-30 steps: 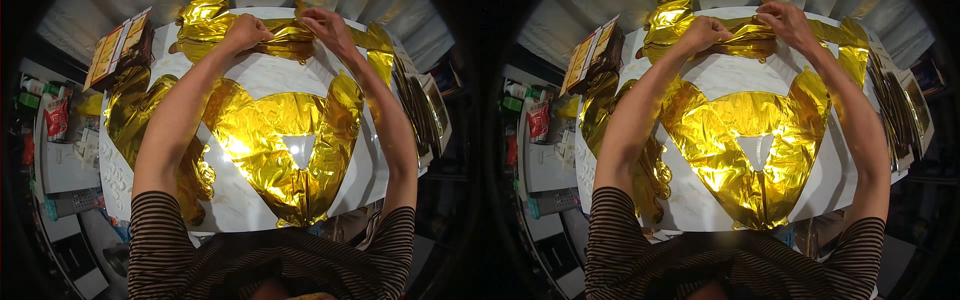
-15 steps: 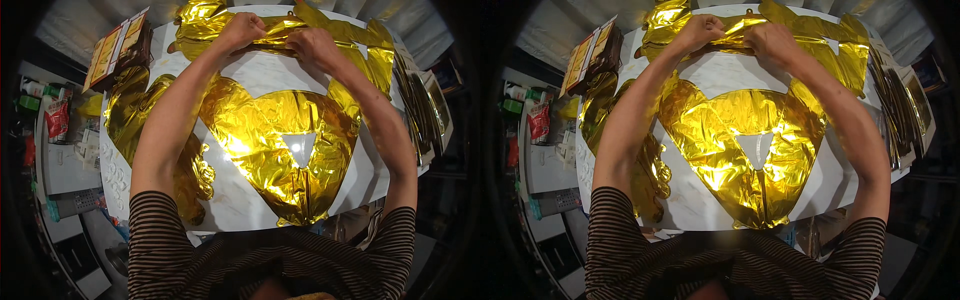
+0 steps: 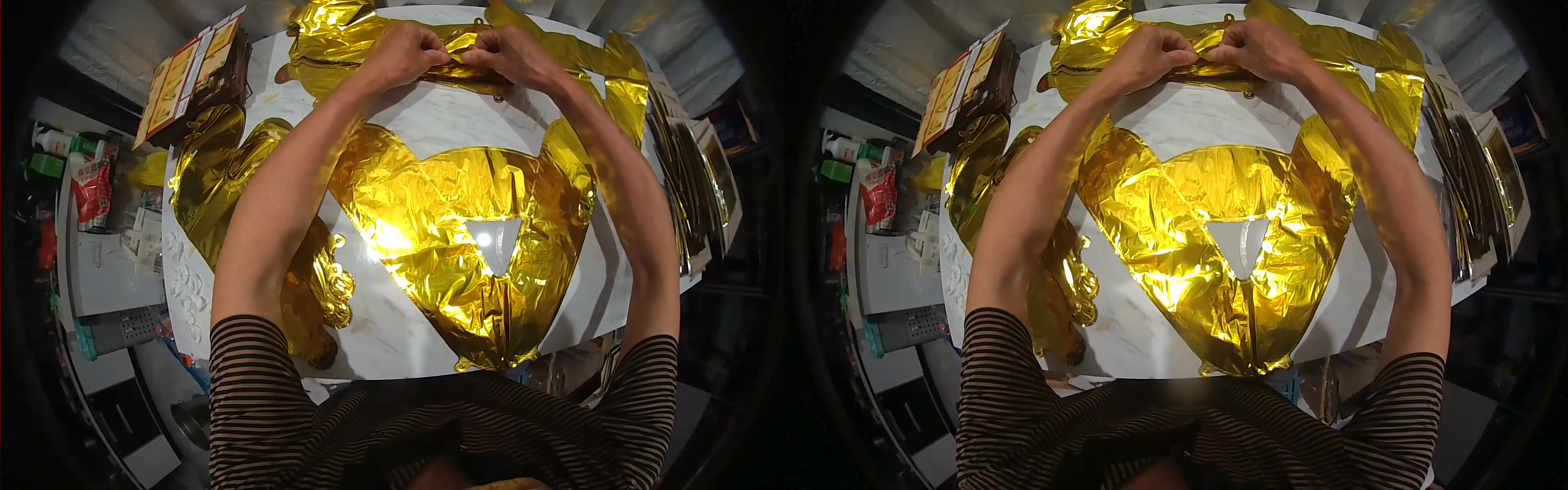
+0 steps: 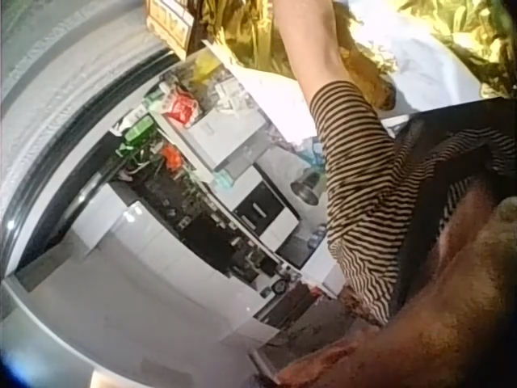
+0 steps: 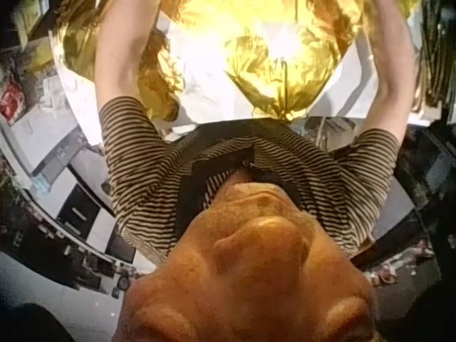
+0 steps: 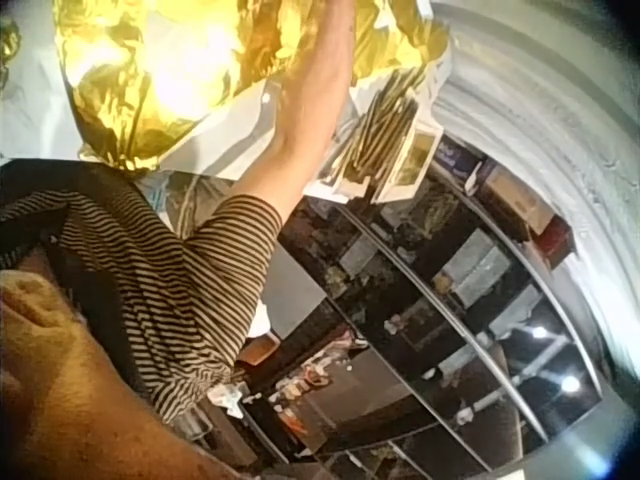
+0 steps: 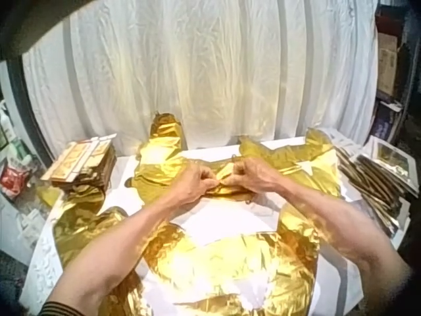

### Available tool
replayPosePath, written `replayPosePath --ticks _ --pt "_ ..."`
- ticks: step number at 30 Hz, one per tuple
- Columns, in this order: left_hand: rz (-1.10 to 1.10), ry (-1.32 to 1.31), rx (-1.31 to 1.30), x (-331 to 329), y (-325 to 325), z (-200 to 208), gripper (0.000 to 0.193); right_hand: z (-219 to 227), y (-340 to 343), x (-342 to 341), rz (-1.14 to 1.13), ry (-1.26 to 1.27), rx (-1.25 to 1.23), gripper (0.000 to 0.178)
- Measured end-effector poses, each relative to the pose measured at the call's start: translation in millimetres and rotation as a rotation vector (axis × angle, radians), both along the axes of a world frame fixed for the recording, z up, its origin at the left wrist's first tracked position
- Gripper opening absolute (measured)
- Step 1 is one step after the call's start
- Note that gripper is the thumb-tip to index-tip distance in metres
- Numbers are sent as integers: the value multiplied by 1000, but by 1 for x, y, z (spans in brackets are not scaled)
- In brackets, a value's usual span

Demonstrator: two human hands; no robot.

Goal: Folding gold foil balloons and placing them into individual retail packages with cardboard backing.

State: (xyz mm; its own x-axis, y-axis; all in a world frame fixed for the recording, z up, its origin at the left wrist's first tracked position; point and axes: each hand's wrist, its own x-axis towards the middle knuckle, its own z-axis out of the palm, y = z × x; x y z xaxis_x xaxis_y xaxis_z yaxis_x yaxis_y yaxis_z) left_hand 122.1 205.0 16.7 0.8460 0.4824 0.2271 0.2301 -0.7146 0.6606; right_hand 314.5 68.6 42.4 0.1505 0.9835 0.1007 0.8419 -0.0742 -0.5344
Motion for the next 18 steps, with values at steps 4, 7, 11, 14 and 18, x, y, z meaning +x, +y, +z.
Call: replayPosePath --ticks 4,7,11,14,18 --pt "31 27 43 3 -5 3 25 -4 -2 18 77 123 -34 23" --pt "51 27 19 2 -3 0 24 -1 0 16 72 51 -35 19" --pt "15 -20 27 3 1 -5 20 -1 1 5 -21 -93 3 20" --pt "14 -29 32 4 2 -6 19 1 -3 1 -35 -138 55 29" --pt "50 -40 43 9 0 -5 19 -9 2 9 -64 -142 137 40"
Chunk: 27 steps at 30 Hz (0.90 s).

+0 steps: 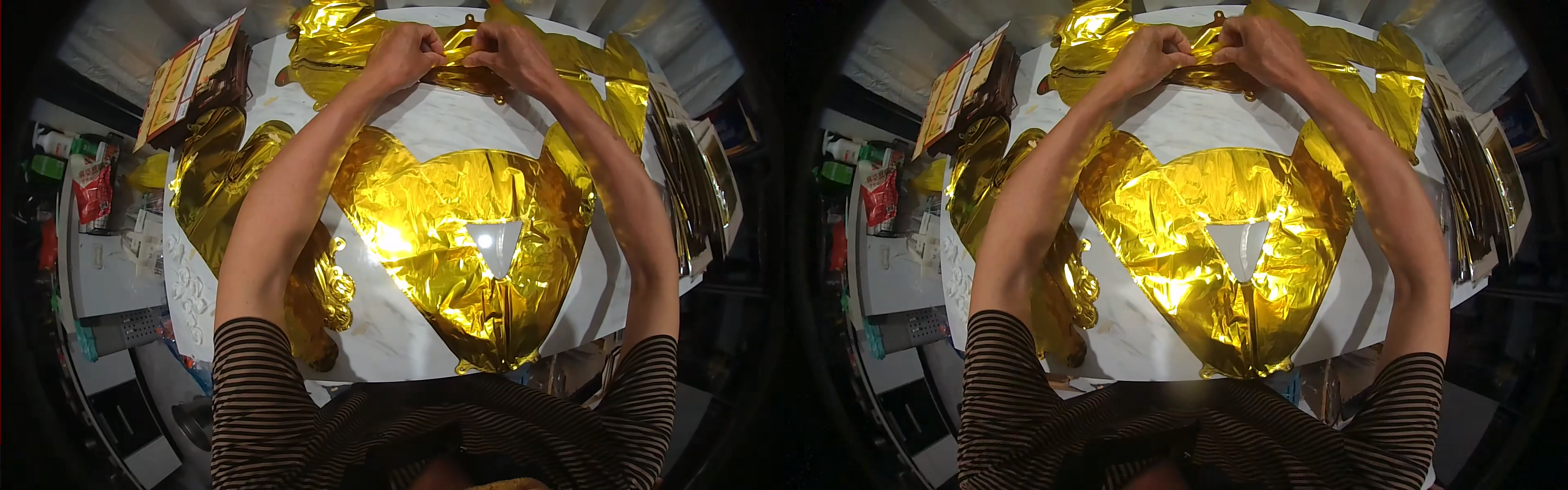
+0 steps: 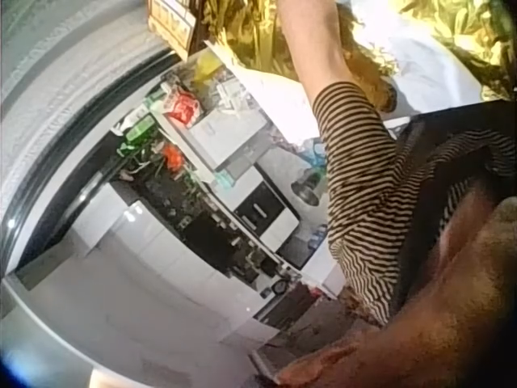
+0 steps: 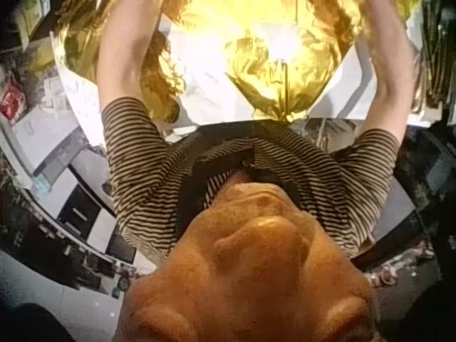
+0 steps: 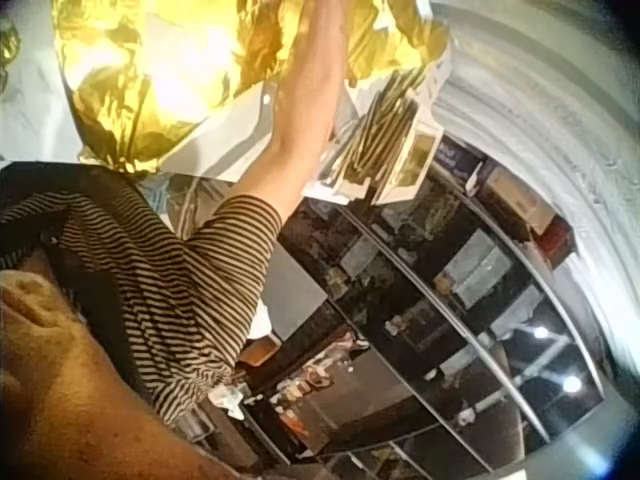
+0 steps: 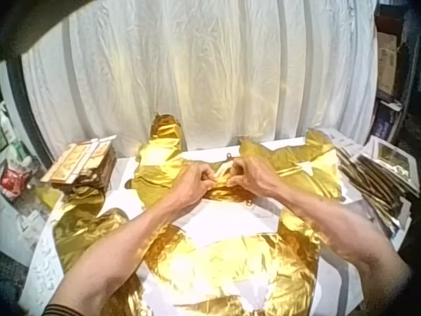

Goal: Folding gold foil balloons and placing them into individual retail packages with cardboard backing.

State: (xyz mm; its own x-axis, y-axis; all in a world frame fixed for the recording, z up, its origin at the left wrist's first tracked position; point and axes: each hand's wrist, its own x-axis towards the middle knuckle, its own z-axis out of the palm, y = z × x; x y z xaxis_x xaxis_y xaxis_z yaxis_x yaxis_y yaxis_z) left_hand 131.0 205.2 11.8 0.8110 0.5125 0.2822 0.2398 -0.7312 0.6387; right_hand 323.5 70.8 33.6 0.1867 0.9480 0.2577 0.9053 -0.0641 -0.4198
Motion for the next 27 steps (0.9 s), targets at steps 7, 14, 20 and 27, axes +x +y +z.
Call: replayPosePath --ticks 7,14,20,27 --pt "45 -19 -9 -7 -8 3 22 15 6 -2 261 -387 618 33" --pt "129 -104 118 -22 -16 8 33 30 19 28 216 239 -84 22" --pt "51 -271 772 -40 -31 21 21 48 43 46 157 373 16 29" --pt "49 -77 766 -36 -26 13 12 88 64 11 70 228 89 30"
